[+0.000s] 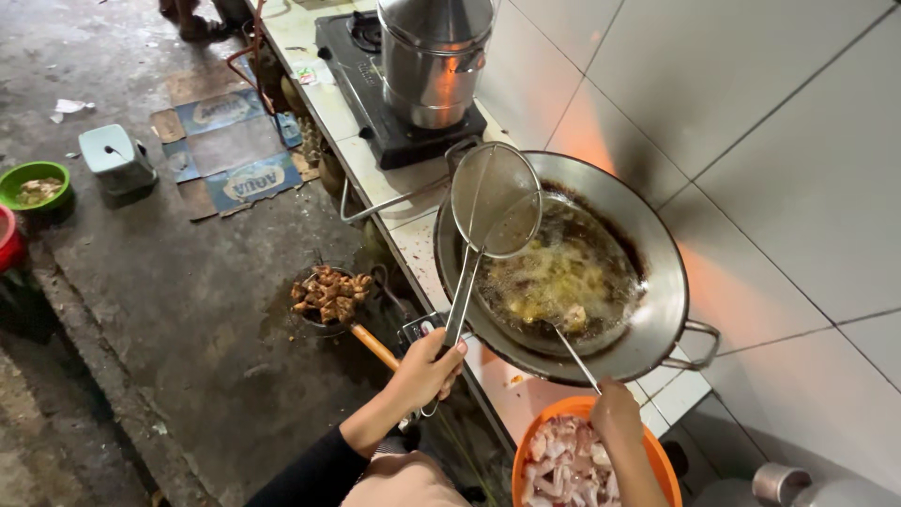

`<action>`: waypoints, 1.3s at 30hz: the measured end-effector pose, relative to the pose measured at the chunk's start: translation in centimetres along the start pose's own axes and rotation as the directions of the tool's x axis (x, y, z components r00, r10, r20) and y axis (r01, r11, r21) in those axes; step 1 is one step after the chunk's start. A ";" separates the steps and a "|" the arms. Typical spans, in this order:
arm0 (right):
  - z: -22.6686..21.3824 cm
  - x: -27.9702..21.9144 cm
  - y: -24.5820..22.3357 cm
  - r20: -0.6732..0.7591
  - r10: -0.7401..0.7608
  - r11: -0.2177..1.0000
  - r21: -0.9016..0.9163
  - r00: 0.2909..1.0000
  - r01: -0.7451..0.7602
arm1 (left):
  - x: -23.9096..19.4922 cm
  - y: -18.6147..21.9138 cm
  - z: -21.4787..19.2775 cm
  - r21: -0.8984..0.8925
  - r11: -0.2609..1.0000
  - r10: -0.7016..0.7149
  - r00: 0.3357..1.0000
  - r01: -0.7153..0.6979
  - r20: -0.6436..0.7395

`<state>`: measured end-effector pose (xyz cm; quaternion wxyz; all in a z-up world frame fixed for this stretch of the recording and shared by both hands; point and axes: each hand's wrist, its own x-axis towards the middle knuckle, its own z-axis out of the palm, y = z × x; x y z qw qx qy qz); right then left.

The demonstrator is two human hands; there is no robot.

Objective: The person deep-fries pieces of meat in a large wok using a spider strainer and tongs. They remove cooked pieces and add raw pieces from an orange basin into the hot oil, stirring occasionally.

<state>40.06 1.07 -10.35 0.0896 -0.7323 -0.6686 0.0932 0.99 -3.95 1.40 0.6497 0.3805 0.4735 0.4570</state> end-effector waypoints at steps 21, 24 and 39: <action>5.3 14.4 -3.4 -0.120 -0.291 0.955 0.023 0.949 0.296 | 1.7 1.7 -2.3 -0.046 0.997 -0.060 0.994 0.056 -0.086; 6.2 15.7 -3.9 -0.103 -0.196 0.981 -0.007 0.975 0.196 | 2.0 1.8 -2.4 -0.057 0.996 -0.076 0.994 0.072 -0.078; 4.4 13.7 -4.1 0.100 -0.020 0.997 -0.071 0.995 0.028 | 2.8 1.4 -1.6 -0.022 0.996 -0.090 0.996 0.090 -0.007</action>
